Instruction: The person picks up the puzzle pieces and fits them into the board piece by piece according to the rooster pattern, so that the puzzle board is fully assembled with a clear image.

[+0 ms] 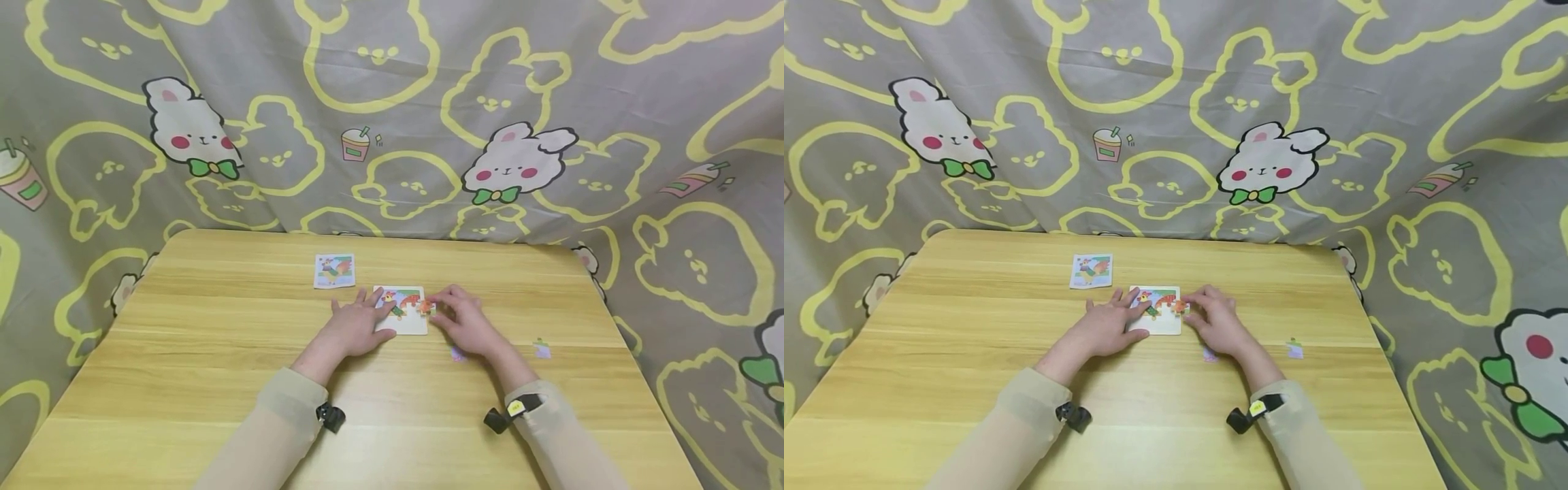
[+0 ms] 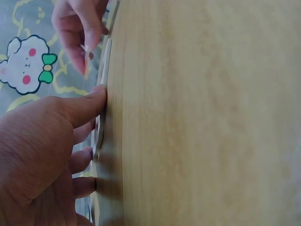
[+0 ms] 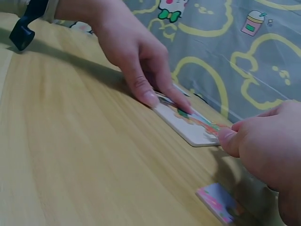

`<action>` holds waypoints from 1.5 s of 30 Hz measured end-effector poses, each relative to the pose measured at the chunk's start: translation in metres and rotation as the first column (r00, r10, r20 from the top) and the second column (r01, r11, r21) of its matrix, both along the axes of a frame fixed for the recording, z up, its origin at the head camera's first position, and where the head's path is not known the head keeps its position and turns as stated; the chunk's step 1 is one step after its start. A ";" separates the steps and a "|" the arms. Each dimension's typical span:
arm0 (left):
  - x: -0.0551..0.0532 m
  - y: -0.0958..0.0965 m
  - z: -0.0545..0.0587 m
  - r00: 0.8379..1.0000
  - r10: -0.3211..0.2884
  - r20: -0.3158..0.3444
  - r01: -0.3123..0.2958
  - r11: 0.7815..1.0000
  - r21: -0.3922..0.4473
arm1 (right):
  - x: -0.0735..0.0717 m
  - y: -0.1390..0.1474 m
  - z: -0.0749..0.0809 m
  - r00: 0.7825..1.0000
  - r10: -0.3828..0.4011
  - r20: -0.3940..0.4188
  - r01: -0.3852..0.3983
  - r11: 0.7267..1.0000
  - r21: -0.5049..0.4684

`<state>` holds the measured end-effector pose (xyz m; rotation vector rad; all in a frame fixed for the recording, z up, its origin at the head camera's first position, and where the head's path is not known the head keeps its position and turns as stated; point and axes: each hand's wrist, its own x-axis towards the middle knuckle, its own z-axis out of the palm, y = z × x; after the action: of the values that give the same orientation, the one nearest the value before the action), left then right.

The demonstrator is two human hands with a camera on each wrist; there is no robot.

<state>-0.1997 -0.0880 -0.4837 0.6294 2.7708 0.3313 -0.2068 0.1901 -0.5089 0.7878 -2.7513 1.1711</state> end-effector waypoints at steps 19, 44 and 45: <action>0.001 0.001 0.003 1.000 0.006 0.001 -0.006 1.000 0.003 | -0.005 -0.022 -0.008 1.000 0.023 -0.014 -0.022 0.996 0.081; 0.003 0.018 0.001 0.992 -0.097 -0.078 0.097 0.995 -0.010 | -0.007 -0.024 -0.007 1.000 -0.001 0.020 -0.001 0.993 0.120; 0.003 0.018 0.001 0.992 -0.097 -0.074 0.097 0.995 -0.009 | -0.007 -0.023 -0.007 1.000 -0.006 0.023 0.004 0.994 0.112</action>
<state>-0.1966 -0.0696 -0.4827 0.7879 2.7983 0.2850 -0.2135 0.1666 -0.5155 0.7820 -2.8573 1.0399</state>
